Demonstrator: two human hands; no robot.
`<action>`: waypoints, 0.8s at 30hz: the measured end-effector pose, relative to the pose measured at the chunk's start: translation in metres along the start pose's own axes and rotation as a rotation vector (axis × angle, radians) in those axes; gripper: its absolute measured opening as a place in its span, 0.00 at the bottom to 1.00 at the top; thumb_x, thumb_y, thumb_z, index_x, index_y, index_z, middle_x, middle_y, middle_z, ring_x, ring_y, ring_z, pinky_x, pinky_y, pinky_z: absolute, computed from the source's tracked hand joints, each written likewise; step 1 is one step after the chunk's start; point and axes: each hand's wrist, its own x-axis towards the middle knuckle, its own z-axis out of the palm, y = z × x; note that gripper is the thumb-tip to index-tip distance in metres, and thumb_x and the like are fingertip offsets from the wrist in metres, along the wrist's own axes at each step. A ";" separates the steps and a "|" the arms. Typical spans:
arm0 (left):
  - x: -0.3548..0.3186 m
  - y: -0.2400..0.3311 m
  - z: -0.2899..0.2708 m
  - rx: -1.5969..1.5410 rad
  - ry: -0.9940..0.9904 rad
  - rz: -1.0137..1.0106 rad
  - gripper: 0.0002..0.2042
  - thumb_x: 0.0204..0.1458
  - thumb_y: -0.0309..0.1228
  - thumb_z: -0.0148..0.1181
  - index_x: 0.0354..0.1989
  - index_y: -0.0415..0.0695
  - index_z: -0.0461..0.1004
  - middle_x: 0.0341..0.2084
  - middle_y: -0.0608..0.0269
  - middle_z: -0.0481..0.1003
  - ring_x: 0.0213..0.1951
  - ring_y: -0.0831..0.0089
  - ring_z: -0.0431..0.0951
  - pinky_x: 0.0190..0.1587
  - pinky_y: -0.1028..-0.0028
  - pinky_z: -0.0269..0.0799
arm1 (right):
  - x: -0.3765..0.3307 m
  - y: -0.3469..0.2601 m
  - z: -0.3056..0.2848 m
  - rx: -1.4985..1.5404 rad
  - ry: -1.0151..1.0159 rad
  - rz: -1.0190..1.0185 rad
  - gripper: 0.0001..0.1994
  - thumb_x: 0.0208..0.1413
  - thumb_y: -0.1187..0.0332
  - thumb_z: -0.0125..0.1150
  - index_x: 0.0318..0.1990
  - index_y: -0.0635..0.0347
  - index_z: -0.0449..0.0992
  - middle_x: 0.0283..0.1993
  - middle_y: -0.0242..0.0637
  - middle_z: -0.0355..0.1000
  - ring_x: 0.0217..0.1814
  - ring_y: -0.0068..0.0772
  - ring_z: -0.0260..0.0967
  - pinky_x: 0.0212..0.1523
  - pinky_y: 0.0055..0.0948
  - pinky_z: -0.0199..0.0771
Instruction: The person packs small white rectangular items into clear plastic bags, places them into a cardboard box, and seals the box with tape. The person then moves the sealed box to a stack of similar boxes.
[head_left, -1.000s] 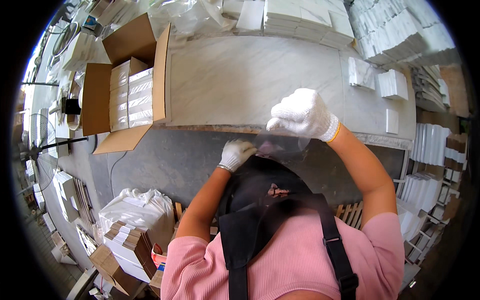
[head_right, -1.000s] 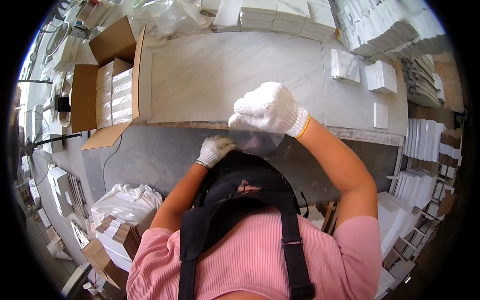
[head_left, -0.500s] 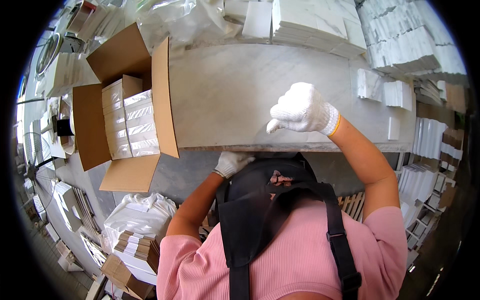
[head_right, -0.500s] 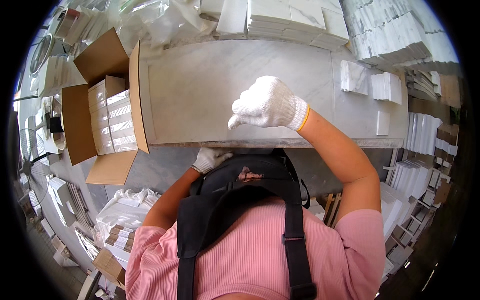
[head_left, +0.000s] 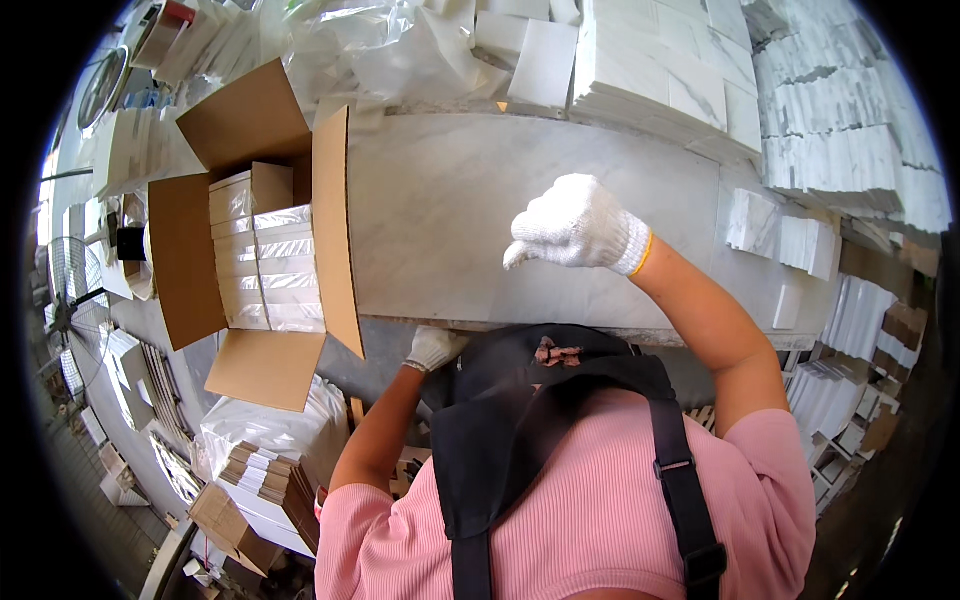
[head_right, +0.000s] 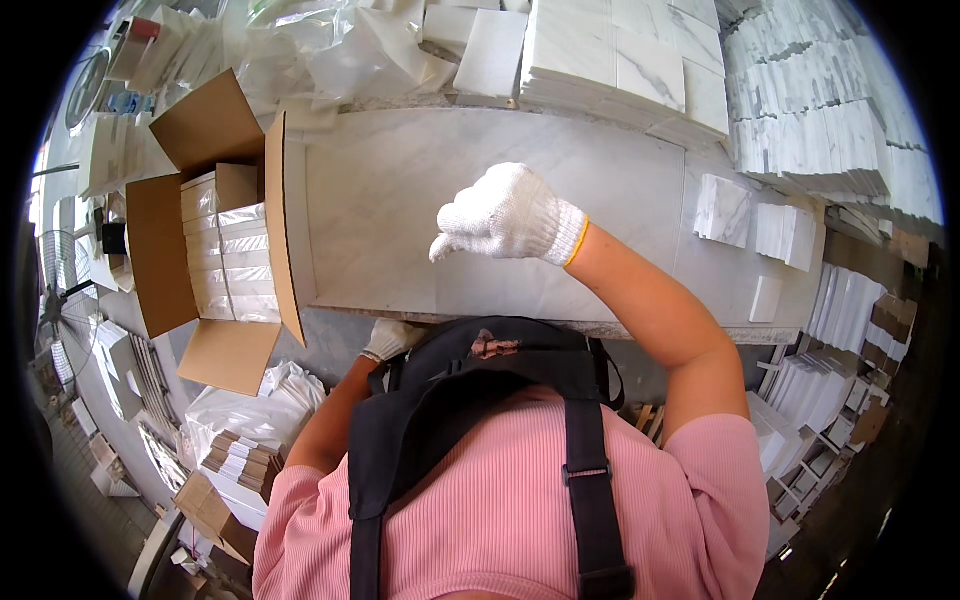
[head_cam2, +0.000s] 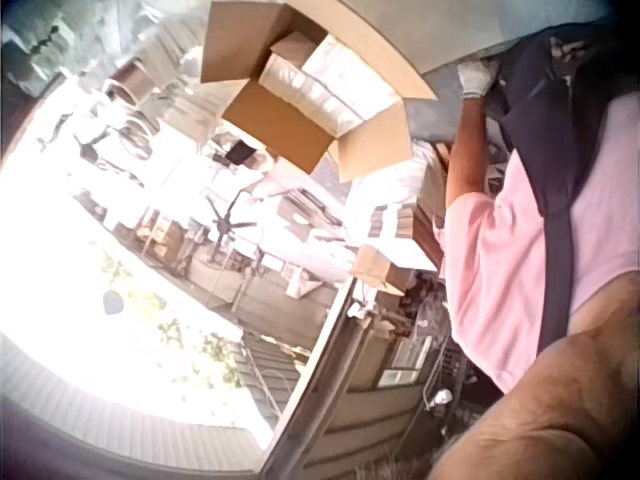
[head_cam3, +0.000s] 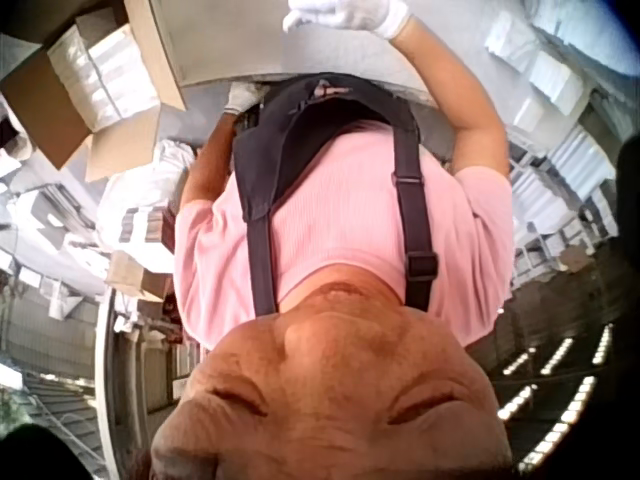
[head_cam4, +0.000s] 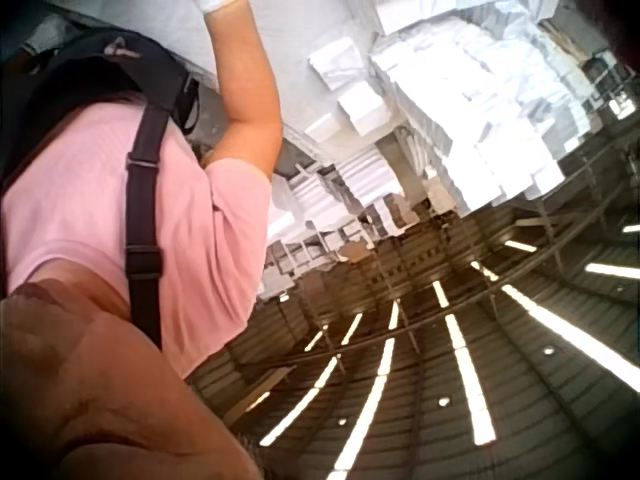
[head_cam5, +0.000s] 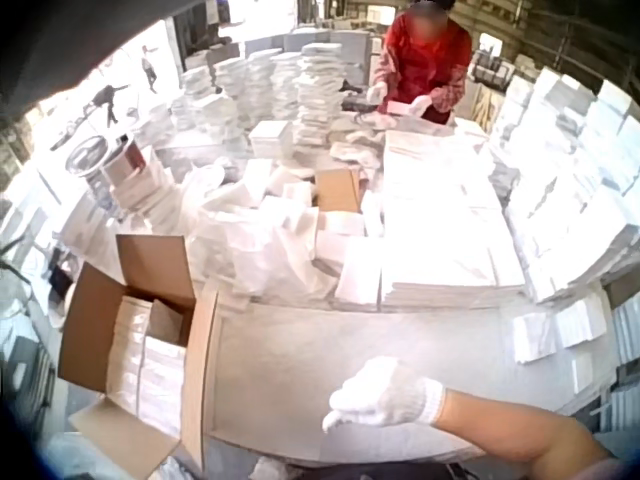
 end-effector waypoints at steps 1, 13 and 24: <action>-0.007 0.010 -0.011 -0.118 0.037 -0.177 0.21 0.57 0.52 0.58 0.37 0.44 0.85 0.29 0.58 0.84 0.35 0.55 0.84 0.45 0.57 0.77 | -0.002 0.006 0.003 0.008 -0.027 0.025 0.19 0.52 0.45 0.68 0.25 0.47 0.72 0.19 0.31 0.66 0.20 0.39 0.67 0.23 0.37 0.65; 0.050 0.124 -0.226 -1.236 0.161 0.062 0.40 0.52 0.39 0.74 0.71 0.38 0.62 0.59 0.51 0.75 0.60 0.63 0.76 0.62 0.65 0.70 | -0.009 0.025 0.005 0.284 -0.163 0.431 0.20 0.58 0.44 0.65 0.32 0.53 0.78 0.25 0.40 0.71 0.28 0.44 0.72 0.32 0.37 0.71; 0.099 0.114 -0.245 -1.181 0.086 0.089 0.14 0.61 0.40 0.65 0.44 0.40 0.83 0.35 0.64 0.83 0.38 0.78 0.81 0.45 0.75 0.75 | -0.088 0.040 -0.005 1.119 -0.052 0.965 0.23 0.53 0.72 0.74 0.57 0.60 0.75 0.46 0.35 0.77 0.46 0.25 0.76 0.50 0.29 0.78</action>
